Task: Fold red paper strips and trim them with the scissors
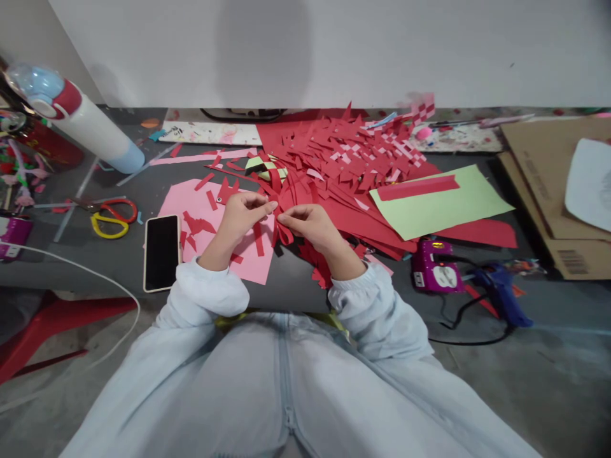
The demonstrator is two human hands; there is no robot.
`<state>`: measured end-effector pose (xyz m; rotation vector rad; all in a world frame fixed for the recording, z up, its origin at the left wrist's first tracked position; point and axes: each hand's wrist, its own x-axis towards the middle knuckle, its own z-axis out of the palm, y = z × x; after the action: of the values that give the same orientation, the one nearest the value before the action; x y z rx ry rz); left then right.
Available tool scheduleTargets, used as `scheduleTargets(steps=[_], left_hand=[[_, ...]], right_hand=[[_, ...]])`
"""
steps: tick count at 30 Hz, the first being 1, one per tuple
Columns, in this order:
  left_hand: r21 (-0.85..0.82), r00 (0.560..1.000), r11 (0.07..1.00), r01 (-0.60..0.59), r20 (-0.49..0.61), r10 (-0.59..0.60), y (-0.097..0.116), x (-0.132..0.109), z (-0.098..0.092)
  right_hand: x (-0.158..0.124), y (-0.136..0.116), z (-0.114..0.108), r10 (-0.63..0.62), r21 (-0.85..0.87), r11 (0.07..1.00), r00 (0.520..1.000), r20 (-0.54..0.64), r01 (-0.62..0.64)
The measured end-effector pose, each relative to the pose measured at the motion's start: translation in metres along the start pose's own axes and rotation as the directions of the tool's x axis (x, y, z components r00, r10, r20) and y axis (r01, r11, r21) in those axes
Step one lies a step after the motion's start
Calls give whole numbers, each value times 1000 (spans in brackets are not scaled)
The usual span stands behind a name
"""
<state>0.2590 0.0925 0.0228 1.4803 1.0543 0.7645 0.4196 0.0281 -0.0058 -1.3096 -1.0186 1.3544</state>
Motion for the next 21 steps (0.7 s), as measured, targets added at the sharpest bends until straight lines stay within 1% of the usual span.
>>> scheduleTargets(steps=[8, 15, 21], left_hand=[[0, 1000, 1000, 19, 15, -19, 3, -1, 1], [-1, 1000, 1000, 1, 10, -1, 4, -2, 1], [-55, 999, 998, -21, 27, 22, 1, -1, 2]], right_hand=[[-3, -9, 3, 4, -15, 1000, 1000, -7, -4], [-2, -2, 0, 41, -32, 999, 993, 113, -37], [-3, -8, 0, 13, -36, 999, 993, 115, -9]])
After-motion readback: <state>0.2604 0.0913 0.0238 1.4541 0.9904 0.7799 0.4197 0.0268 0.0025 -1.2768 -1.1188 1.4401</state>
